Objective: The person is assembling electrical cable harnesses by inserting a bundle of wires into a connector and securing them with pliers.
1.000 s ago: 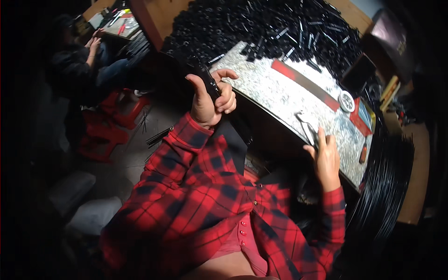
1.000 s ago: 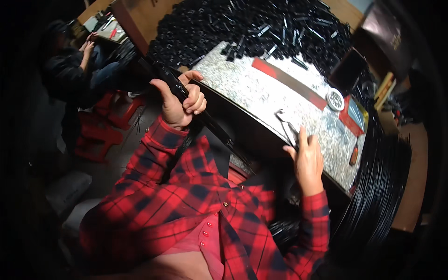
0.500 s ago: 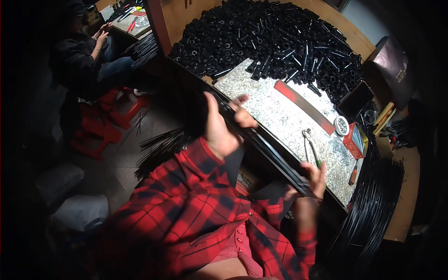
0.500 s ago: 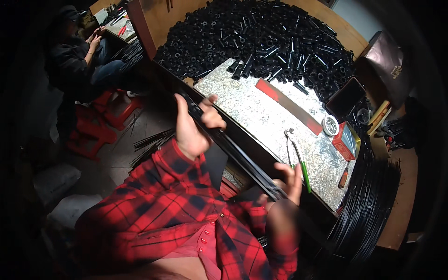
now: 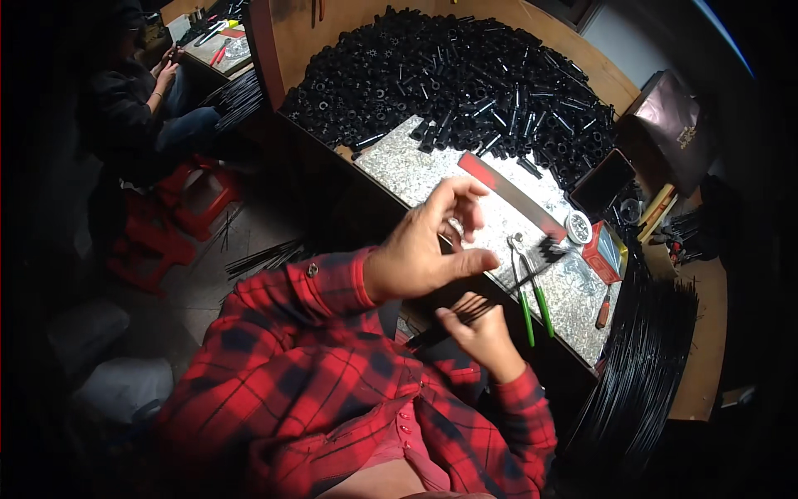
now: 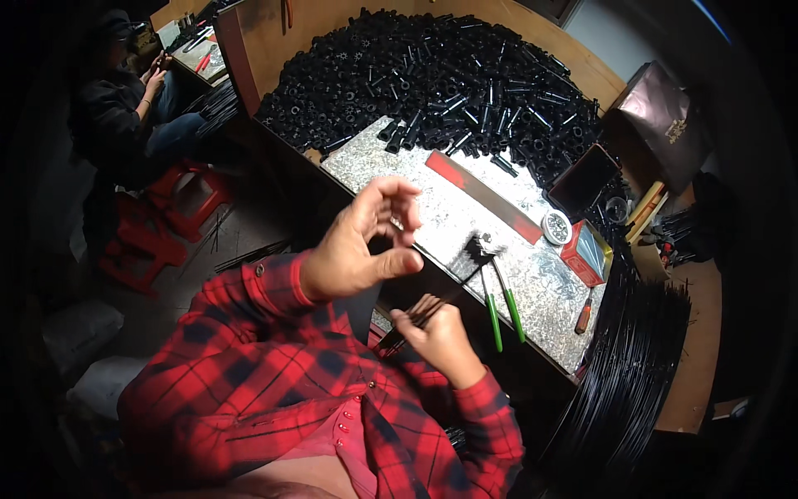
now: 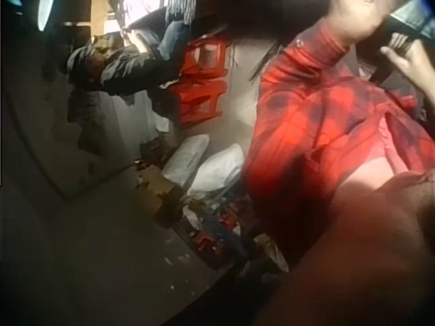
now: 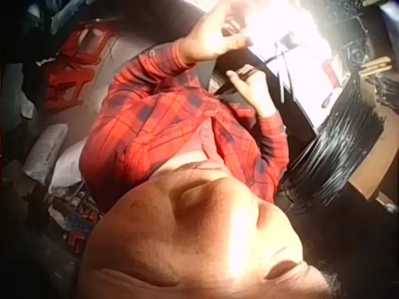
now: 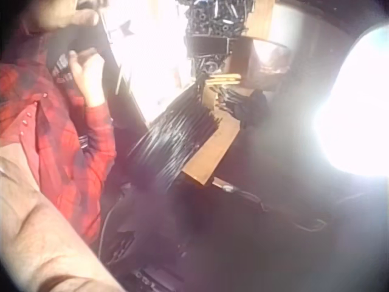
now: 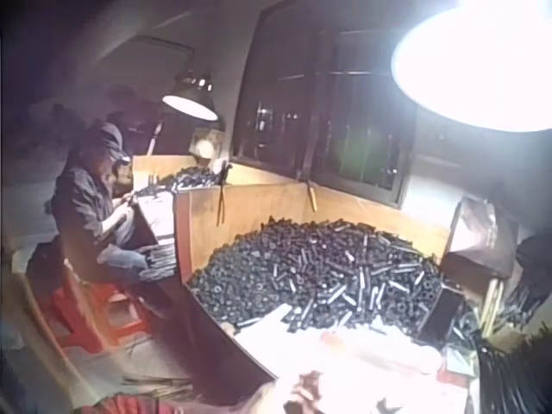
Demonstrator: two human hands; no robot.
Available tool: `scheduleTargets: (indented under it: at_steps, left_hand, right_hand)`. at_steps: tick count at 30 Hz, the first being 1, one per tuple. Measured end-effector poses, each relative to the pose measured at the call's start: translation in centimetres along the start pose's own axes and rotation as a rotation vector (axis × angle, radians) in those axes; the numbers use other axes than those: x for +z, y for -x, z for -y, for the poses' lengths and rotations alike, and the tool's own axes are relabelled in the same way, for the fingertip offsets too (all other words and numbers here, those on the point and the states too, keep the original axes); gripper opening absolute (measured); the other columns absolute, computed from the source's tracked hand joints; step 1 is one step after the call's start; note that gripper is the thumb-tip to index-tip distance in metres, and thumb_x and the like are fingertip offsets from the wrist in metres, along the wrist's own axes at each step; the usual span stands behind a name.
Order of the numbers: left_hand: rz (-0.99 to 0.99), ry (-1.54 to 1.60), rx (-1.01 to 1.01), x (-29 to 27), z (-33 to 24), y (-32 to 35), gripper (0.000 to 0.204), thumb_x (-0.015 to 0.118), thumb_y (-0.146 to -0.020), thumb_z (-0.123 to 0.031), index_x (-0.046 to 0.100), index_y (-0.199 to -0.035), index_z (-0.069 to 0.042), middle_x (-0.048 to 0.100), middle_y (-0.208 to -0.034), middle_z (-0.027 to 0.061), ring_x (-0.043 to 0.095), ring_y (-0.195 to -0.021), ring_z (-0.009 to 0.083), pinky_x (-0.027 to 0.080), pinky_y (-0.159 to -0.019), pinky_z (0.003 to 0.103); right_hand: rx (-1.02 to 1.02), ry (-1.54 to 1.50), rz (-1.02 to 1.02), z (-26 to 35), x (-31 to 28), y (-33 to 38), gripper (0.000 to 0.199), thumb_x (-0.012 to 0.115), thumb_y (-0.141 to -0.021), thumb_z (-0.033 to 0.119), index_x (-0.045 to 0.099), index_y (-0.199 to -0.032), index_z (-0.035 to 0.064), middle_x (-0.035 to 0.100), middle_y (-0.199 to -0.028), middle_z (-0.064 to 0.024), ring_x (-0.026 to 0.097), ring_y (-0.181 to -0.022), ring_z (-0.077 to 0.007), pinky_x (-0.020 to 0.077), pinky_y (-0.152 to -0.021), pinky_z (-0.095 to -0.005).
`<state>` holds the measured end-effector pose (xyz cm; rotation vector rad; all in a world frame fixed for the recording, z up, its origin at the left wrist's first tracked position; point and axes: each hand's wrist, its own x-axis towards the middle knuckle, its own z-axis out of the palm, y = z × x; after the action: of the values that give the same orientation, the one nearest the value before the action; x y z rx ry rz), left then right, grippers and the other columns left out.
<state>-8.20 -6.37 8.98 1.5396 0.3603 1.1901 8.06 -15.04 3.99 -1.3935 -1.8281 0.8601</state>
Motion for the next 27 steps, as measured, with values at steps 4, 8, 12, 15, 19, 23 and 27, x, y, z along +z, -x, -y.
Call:
scheduleTargets:
  at_steps: [4,8,12,15,19,23,27]
  left_hand:
    - [0.047,0.24,-0.032,-0.1,-1.5,-2.7,0.051,0.073,-0.077,-0.016,0.042,-0.117,-0.006,0.051,-0.096,0.0051,0.055,-0.073,0.0086,0.045,-0.062,0.019]
    - [0.194,0.368,-0.145,-0.3,-2.0,-3.9,0.038,0.069,-0.079,-0.008,0.048,-0.111,-0.006,0.055,-0.09,0.0045,0.056,-0.07,0.0079,0.045,-0.057,0.019]
    - [0.291,0.331,-0.204,0.0,-3.1,-4.3,0.023,0.067,-0.079,-0.002,0.055,-0.098,-0.004,0.058,-0.081,0.0024,0.056,-0.067,0.007,0.044,-0.053,0.018]
    - [0.326,0.334,-0.245,0.3,-2.8,-4.2,0.014,0.066,-0.079,0.0,0.059,-0.09,-0.004,0.059,-0.077,0.0011,0.056,-0.065,0.0063,0.043,-0.052,0.018]
    - [0.326,0.371,-0.23,0.6,-2.7,-4.5,0.008,0.066,-0.078,0.001,0.061,-0.083,-0.003,0.06,-0.075,0.0008,0.055,-0.064,0.0057,0.043,-0.053,0.018]
    - [0.271,0.319,-0.196,0.5,-2.5,-4.6,0.007,0.065,-0.079,0.001,0.062,-0.084,-0.002,0.061,-0.078,0.0019,0.057,-0.066,0.0064,0.044,-0.054,0.018]
    - [0.23,0.233,-0.176,0.3,-2.4,-4.6,0.007,0.065,-0.079,0.001,0.063,-0.086,-0.002,0.062,-0.079,0.0027,0.058,-0.07,0.0071,0.047,-0.059,0.019]
  right_hand:
    - [0.065,-0.058,0.084,0.4,1.8,-0.6,0.023,0.066,-0.078,0.01,0.054,-0.063,-0.0041,0.054,-0.051,-0.0099,0.052,-0.044,-0.0188,0.0418,-0.047,-0.0308]
    - [0.067,-0.056,0.174,0.0,1.5,-0.7,0.019,0.066,-0.078,0.012,0.058,-0.071,-0.0035,0.058,-0.059,-0.0106,0.056,-0.05,-0.0189,0.0431,-0.049,-0.031]
    - [-0.198,-0.096,0.206,-0.1,-1.6,-1.2,0.02,0.068,-0.078,0.015,0.058,-0.086,-0.0008,0.057,-0.07,-0.0023,0.05,-0.056,-0.0104,0.0407,-0.05,-0.0264]
    - [-0.261,-0.167,0.136,3.7,-5.7,-2.6,0.029,0.067,-0.079,0.018,0.057,-0.1,0.0,0.058,-0.08,-0.0002,0.05,-0.063,-0.0078,0.0405,-0.055,-0.0225]
    - [-0.027,-0.629,0.066,5.4,-7.6,-3.1,0.02,0.064,-0.081,0.013,0.061,-0.097,0.0008,0.059,-0.082,0.0001,0.051,-0.071,-0.0061,0.0403,-0.064,-0.0208]
    - [-0.074,-0.58,0.006,4.2,-7.2,-3.6,0.013,0.062,-0.082,0.006,0.063,-0.094,0.0008,0.063,-0.088,-0.002,0.056,-0.082,-0.0088,0.0438,-0.076,-0.024]
    - [-0.136,-0.447,-0.059,3.6,-6.7,-3.4,0.007,0.061,-0.083,0.004,0.063,-0.089,0.0001,0.063,-0.086,-0.0014,0.055,-0.079,-0.0078,0.0439,-0.073,-0.0231]
